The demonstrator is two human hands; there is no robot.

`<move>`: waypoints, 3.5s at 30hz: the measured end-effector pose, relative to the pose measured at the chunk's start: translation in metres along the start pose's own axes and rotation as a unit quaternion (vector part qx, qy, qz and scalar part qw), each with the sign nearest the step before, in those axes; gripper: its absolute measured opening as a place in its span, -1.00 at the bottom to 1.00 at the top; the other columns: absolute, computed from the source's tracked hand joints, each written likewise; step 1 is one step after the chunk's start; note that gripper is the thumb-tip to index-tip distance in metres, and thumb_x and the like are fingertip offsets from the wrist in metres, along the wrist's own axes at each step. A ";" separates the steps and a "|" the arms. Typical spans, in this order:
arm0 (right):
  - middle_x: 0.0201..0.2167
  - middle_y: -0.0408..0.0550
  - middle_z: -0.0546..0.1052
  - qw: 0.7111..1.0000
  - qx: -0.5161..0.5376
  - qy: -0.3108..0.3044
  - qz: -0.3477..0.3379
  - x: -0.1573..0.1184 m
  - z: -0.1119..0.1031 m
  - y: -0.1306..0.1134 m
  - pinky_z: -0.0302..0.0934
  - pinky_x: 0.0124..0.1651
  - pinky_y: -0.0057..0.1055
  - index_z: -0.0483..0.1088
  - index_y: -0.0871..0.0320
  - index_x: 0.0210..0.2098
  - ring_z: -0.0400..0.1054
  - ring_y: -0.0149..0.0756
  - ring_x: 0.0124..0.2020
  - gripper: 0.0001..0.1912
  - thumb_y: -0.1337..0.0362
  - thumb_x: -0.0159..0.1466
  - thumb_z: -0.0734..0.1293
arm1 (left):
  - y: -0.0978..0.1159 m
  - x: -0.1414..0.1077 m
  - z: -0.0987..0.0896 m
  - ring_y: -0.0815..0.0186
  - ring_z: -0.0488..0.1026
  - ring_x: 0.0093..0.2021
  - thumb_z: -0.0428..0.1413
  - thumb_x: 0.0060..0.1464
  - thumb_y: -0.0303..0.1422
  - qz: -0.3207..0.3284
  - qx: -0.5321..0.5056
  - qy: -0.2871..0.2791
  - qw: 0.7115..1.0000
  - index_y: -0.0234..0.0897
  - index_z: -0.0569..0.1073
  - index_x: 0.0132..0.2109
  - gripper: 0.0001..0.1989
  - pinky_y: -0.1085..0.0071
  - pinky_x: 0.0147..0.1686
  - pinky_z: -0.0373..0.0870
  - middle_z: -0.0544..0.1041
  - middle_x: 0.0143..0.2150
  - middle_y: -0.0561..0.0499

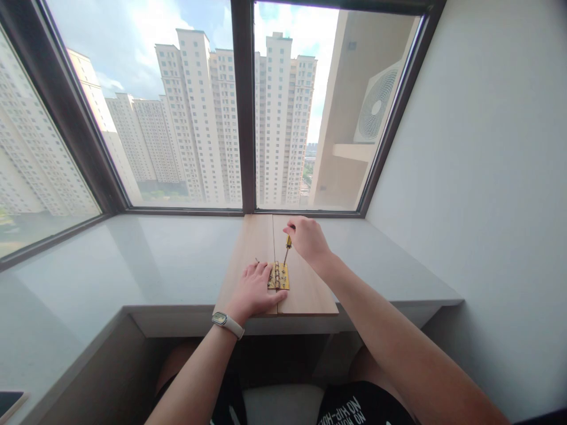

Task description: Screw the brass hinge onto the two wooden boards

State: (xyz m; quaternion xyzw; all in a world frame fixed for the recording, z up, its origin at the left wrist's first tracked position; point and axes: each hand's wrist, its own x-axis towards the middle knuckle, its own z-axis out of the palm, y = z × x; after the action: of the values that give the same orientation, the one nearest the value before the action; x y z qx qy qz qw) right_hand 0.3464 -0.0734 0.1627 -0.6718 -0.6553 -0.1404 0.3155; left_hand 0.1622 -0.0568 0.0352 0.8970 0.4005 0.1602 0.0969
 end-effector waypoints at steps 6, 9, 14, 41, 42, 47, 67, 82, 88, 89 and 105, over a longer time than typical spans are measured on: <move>-0.09 0.06 0.57 0.996 0.087 0.026 0.010 -0.001 0.008 0.007 0.25 -0.09 -0.36 0.50 0.17 -0.09 0.46 -0.23 -0.15 -0.81 0.41 0.29 0.39 | 0.000 0.000 0.001 -0.12 0.10 0.38 -0.02 0.06 0.28 -0.002 0.000 -0.001 1.000 -0.15 0.23 0.38 -0.10 0.01 0.36 0.03 0.27 0.38 -0.14; -0.11 0.05 0.56 0.994 0.105 0.020 0.013 -0.001 0.010 0.008 0.27 -0.08 -0.36 0.52 0.18 -0.16 0.45 -0.24 -0.16 -0.86 0.43 0.29 0.36 | 0.000 0.001 0.001 -0.13 0.09 0.39 -0.02 0.05 0.28 -0.002 -0.003 -0.003 1.000 -0.16 0.23 0.38 -0.10 0.00 0.37 0.03 0.27 0.37 -0.14; -0.11 0.05 0.54 0.998 0.060 0.025 0.002 -0.006 0.010 0.003 0.24 -0.08 -0.36 0.56 0.13 -0.14 0.44 -0.26 -0.23 -0.78 0.42 0.36 0.28 | 0.000 0.000 0.000 -0.14 0.07 0.39 -0.03 0.05 0.29 -0.006 -0.002 -0.010 1.000 -0.15 0.22 0.39 -0.09 -0.01 0.37 0.01 0.26 0.38 -0.14; -0.14 0.01 0.58 0.993 0.089 0.076 0.002 -0.009 0.018 0.003 0.25 -0.08 -0.36 0.56 0.12 -0.15 0.45 -0.24 -0.18 -0.85 0.29 0.36 0.34 | 0.003 0.000 -0.002 -0.14 0.06 0.40 -0.02 0.04 0.28 -0.008 -0.007 -0.006 1.000 -0.16 0.22 0.40 -0.08 0.00 0.38 0.00 0.26 0.39 -0.14; -0.15 0.01 0.56 0.993 0.087 0.085 0.009 -0.010 0.018 0.003 0.25 -0.10 -0.36 0.57 0.12 -0.17 0.44 -0.24 -0.19 -0.86 0.25 0.35 0.36 | 0.003 0.000 -0.002 -0.14 0.06 0.40 -0.02 0.04 0.28 -0.007 -0.007 -0.007 1.000 -0.15 0.22 0.40 -0.08 0.00 0.38 0.00 0.26 0.39 -0.14; -0.24 -0.03 0.53 0.992 0.088 0.088 0.019 -0.010 0.017 0.003 0.25 -0.13 -0.35 0.57 0.12 -0.27 0.41 -0.27 -0.27 -0.89 0.25 0.33 0.39 | 0.003 0.000 -0.001 -0.13 0.04 0.42 -0.01 0.05 0.27 -0.013 -0.002 -0.009 1.000 -0.15 0.21 0.41 -0.09 0.02 0.39 -0.02 0.27 0.39 -0.13; -0.23 -0.06 0.53 0.980 0.152 0.127 0.029 -0.015 0.024 0.012 0.29 -0.12 -0.35 0.43 0.11 -0.31 0.41 -0.28 -0.28 -0.93 0.26 0.30 0.38 | 0.000 0.000 0.001 -0.14 0.10 0.38 -0.02 0.06 0.27 -0.001 0.000 0.006 1.000 -0.18 0.24 0.38 -0.10 0.00 0.36 0.04 0.29 0.36 -0.16; -0.21 -0.02 0.57 0.967 0.201 0.158 -0.003 -0.016 0.035 0.012 0.35 -0.06 -0.26 0.50 0.07 -0.20 0.46 -0.19 -0.19 -0.88 0.32 0.31 0.31 | 0.000 0.000 0.001 -0.14 0.09 0.37 -0.04 0.05 0.31 0.000 -0.001 0.001 1.000 -0.18 0.23 0.40 -0.06 0.00 0.35 0.03 0.28 0.37 -0.14; -0.26 -0.04 0.53 0.966 0.192 0.173 0.025 -0.014 0.039 0.018 0.34 -0.16 -0.27 0.50 0.08 -0.25 0.41 -0.25 -0.32 -0.93 0.24 0.28 0.40 | -0.001 0.000 0.002 -0.13 0.07 0.38 -0.03 0.05 0.30 -0.001 -0.004 0.001 1.000 -0.19 0.21 0.41 -0.06 0.01 0.37 -0.01 0.26 0.38 -0.14; -0.26 -0.05 0.53 0.965 0.197 0.171 0.025 -0.013 0.039 0.019 0.34 -0.17 -0.28 0.50 0.08 -0.26 0.42 -0.26 -0.33 -0.94 0.26 0.28 0.39 | -0.001 0.000 0.003 -0.13 0.06 0.39 -0.03 0.05 0.30 -0.002 -0.005 0.000 1.000 -0.19 0.21 0.41 -0.06 0.01 0.37 -0.01 0.26 0.38 -0.14; -0.25 -0.04 0.55 0.974 0.165 0.158 -0.005 -0.016 0.030 0.013 0.32 -0.13 -0.26 0.45 0.06 -0.28 0.43 -0.18 -0.22 -0.95 0.24 0.31 0.35 | -0.001 0.000 0.003 -0.14 0.07 0.38 -0.04 0.05 0.30 -0.001 0.000 0.003 1.000 -0.19 0.23 0.40 -0.06 -0.01 0.36 0.01 0.28 0.37 -0.15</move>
State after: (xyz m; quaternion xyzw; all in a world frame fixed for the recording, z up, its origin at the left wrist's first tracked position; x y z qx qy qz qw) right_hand 0.3508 -0.0667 0.1268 -0.5767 -0.6147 -0.1358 0.5208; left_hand 0.1628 -0.0560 0.0325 0.8958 0.4020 0.1631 0.0963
